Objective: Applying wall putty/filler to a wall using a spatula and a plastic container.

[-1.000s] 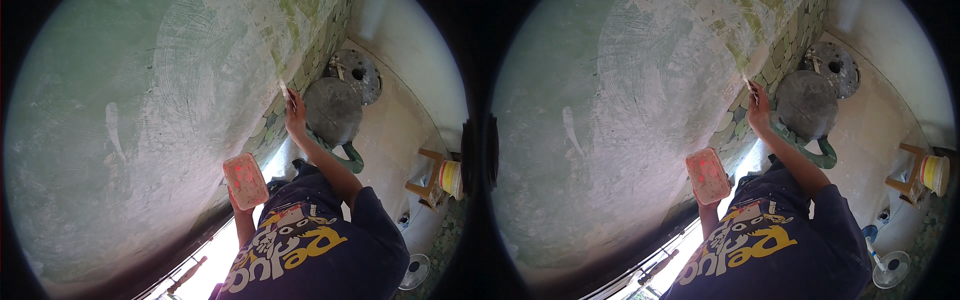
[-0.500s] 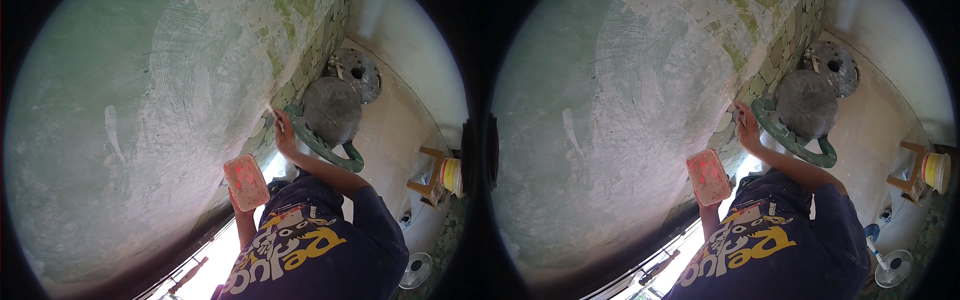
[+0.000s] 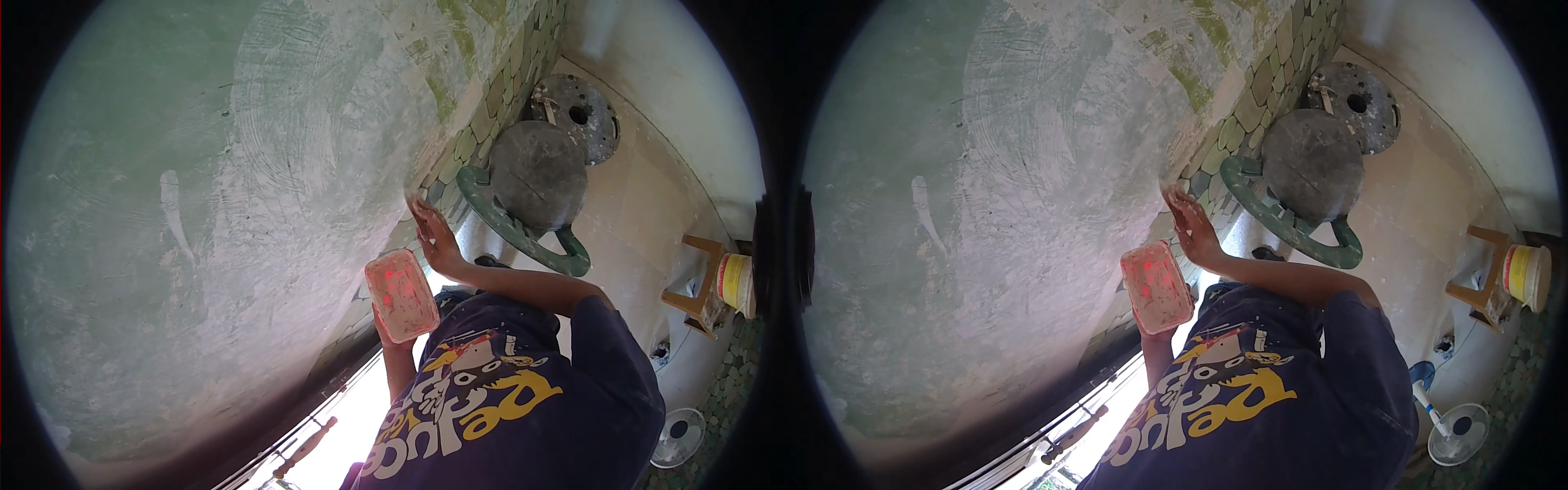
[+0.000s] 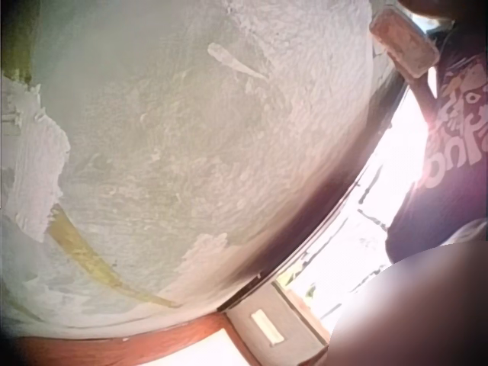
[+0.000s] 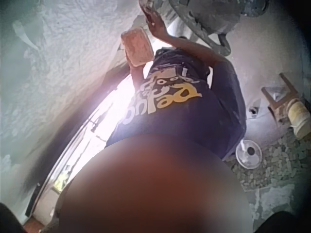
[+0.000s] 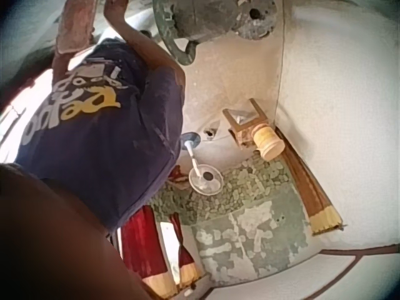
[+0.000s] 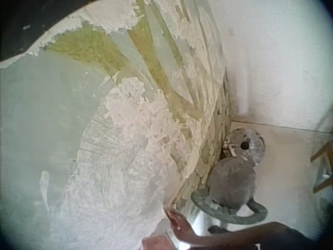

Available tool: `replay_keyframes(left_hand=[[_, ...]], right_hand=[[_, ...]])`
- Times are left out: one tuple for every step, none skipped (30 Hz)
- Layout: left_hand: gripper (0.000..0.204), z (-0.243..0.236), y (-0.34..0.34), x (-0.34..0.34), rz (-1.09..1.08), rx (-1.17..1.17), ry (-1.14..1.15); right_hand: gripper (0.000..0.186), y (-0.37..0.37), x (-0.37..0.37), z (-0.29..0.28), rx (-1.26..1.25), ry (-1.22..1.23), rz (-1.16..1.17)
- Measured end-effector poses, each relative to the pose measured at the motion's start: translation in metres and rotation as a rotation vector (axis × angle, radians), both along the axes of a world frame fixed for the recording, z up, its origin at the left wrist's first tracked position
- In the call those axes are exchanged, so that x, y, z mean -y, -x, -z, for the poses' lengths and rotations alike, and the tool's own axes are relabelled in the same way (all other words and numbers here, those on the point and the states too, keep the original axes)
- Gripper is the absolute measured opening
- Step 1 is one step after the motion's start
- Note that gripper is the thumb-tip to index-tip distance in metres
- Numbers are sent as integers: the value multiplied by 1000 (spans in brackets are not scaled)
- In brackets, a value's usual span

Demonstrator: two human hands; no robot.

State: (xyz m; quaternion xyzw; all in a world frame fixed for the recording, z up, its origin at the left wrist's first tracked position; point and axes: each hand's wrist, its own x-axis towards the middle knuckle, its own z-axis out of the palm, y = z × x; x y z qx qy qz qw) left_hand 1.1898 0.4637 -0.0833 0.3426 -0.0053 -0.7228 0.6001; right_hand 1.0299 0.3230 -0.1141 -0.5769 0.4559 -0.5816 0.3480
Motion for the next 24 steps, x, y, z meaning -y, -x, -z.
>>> replay_keyframes(left_hand=[[75, 0, -1, -1, -5, 25, -21], [76, 0, -2, -2, 12, 11, -31], [77, 0, -4, -2, 30, -3, -39], [77, 0, -5, -3, 32, -5, -38], [78, 0, -6, -4, 35, -26, -21], [78, 0, -6, -4, 46, -43, 5], [78, -1, -6, -5, 32, -49, -6], [78, -2, -5, -5, 22, -34, 2], [78, -3, -4, -5, 14, -32, 12], [78, -5, -2, -5, 7, -21, 6], [77, -7, 1, -4, -6, -23, 18], [77, -9, 3, -4, -19, -25, 32], [77, -12, 5, -4, -22, -24, 33], [76, -14, 7, -4, -39, -19, 32], [74, -16, 8, -4, -53, -32, 49], [74, -17, 8, -4, -61, -13, 35], [74, -18, 8, -5, -45, -31, 30], [73, -19, 8, -6, -27, -67, 41], [73, -19, 7, -7, -29, -47, 24], [73, -18, 6, -7, -31, -44, -5], [72, -17, 6, -8, -34, -41, -35], [72, -16, 5, -9, -34, -41, -33], [72, -15, 4, -10, -35, -29, -30], [72, -15, 3, -11, -35, -17, -27]], right_hand=[[46, 6, -5, 1, 12, 30, -84], [43, 12, -8, 2, 25, 62, -167], [43, 18, -9, 4, 26, 62, -163], [41, 25, -7, 6, 89, -35, -171], [39, 31, -4, 9, 150, -109, -190], [37, 37, 3, 11, 193, -135, -136], [37, 43, 12, 13, 171, -157, -127], [36, 49, 25, 15, 167, -94, -9], [35, 54, 37, 16, 171, -52, 124], [35, 57, 50, 16, 162, -35, 104], [35, 61, 65, 15, 248, 25, 177], [35, 64, 76, 12, 333, 81, 234], [35, 67, 84, 9, 335, 86, 248], [34, 67, 88, 5, 345, 58, 212], [34, 65, 89, -1, 386, 29, 192], [34, 61, 85, -6, 357, 34, 172], [33, 54, 76, -10, 287, -2, 164], [32, 47, 65, -14, 235, -38, 162], [32, 38, 54, -17, 222, -37, 158], [31, 29, 43, -18, 212, 67, 129], [30, 24, 33, -18, 181, 172, 77], [30, 23, 23, -16, 202, 173, 101], [29, 23, 16, -13, 125, 87, -10], [27, 22, 12, -9, 71, 43, -95]])
